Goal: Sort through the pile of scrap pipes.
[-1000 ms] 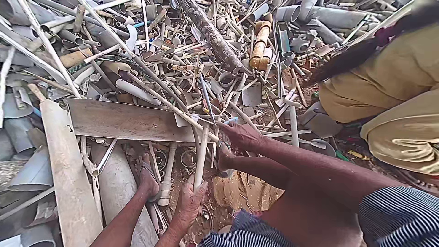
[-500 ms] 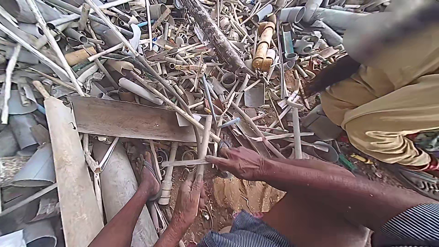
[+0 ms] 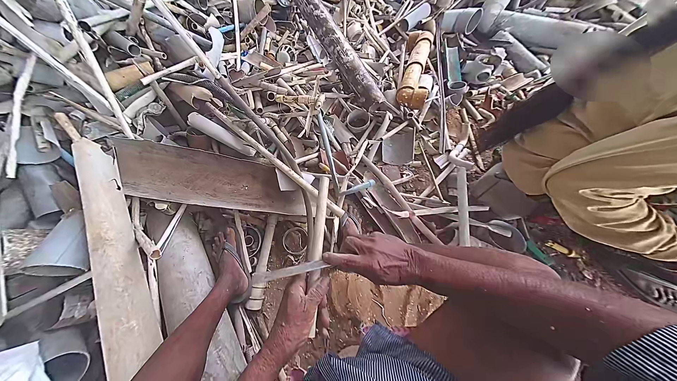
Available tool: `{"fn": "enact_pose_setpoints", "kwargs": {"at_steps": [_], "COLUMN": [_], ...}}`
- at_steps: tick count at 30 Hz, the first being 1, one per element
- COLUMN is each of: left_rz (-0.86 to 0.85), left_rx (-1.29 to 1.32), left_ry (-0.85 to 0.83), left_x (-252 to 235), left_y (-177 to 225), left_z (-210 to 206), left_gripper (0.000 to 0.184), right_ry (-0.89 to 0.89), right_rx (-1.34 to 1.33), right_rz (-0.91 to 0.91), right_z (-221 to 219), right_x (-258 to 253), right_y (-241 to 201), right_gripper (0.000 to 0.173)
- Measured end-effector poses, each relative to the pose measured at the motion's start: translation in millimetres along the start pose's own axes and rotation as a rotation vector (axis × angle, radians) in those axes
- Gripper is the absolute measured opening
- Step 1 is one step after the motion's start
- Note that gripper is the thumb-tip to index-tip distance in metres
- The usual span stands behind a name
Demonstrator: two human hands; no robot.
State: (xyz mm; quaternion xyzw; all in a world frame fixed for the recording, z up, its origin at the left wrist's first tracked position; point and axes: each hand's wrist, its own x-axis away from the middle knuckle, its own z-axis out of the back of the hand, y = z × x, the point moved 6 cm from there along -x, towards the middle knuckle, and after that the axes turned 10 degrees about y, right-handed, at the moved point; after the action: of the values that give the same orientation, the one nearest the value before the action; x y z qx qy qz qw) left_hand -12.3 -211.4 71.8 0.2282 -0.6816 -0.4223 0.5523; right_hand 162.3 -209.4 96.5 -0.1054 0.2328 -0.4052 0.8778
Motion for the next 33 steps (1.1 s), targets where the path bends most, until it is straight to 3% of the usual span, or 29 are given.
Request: {"fn": "enact_pose_setpoints", "kwargs": {"at_steps": [2, 3, 5, 7, 9, 11, 13, 14, 17, 19, 22, 25, 27, 30, 31, 33], "left_rz": [-0.012, -0.012, -0.006, -0.014, -0.047, -0.083, -0.127, -0.109, -0.041, -0.024, -0.001, -0.061, -0.142, -0.097, -0.064, -0.026], "left_rx": [-0.060, -0.101, -0.179, -0.231, -0.224, -0.175, -0.150, -0.152, -0.203, -0.211, -0.129, -0.182, -0.264, -0.384, -0.424, -0.491], "left_ry": [0.046, 0.065, 0.123, 0.134, 0.138, 0.152, 0.170, 0.153, 0.133, 0.133, 0.101, 0.118, 0.180, 0.186, 0.184, 0.199], "left_x": [2.3, 1.3, -3.6, -8.0, -8.7, -6.9, -4.2, -4.0, -6.9, -8.2, -7.6, -4.4, -2.1, -7.6, -10.1, -14.1], "left_y": [2.4, 2.7, 0.4, -1.5, -3.3, -1.9, 0.5, -0.4, -5.3, -3.6, -2.6, 0.7, 4.0, 1.0, -0.1, 0.3], "left_z": [0.5, 2.8, 8.2, 9.8, 9.4, 7.6, 7.2, 7.6, 8.5, 7.7, 4.8, 4.3, 6.8, 12.2, 13.5, 16.1], "left_gripper": [0.024, 0.035, 0.046, 0.045, 0.032, 0.022, 0.020, 0.024, 0.022, 0.029, 0.029, 0.025, 0.025, 0.035, 0.039, 0.047], "right_ry": [-0.024, -0.033, -0.143, -0.162, -0.168, -0.098, -0.026, -0.025, -0.087, 0.028, 0.031, -0.031, -0.018, -0.119, -0.077, 0.041], "right_rx": [0.000, 0.007, 0.022, 0.053, 0.041, 0.027, 0.014, 0.024, 0.101, 0.060, 0.017, -0.016, -0.002, 0.023, 0.024, 0.034], "right_rz": [0.043, -0.063, -0.450, -0.572, -0.418, -0.096, 0.007, -0.087, -0.625, -0.763, -0.508, -0.075, -0.007, -0.515, -0.656, -0.694], "right_z": [-5.0, 0.8, 18.8, 26.1, 20.1, 1.6, -3.5, 1.2, 27.4, 40.1, 33.1, 2.7, -4.2, 18.1, 26.5, 38.6], "right_x": [-2.0, -4.7, -10.0, -7.9, -5.6, -0.7, -1.9, -3.9, -5.4, -0.6, -0.4, -1.5, -2.7, -7.9, -5.3, -0.3], "right_y": [1.1, 11.9, 42.9, 58.4, 32.3, 5.3, 6.4, 20.8, 91.0, 103.9, 54.2, 6.4, 7.6, 65.2, 87.9, 97.4], "right_gripper": [0.049, 0.051, 0.058, 0.051, 0.054, 0.047, 0.046, 0.048, 0.046, 0.045, 0.047, 0.048, 0.046, 0.047, 0.045, 0.044]}}
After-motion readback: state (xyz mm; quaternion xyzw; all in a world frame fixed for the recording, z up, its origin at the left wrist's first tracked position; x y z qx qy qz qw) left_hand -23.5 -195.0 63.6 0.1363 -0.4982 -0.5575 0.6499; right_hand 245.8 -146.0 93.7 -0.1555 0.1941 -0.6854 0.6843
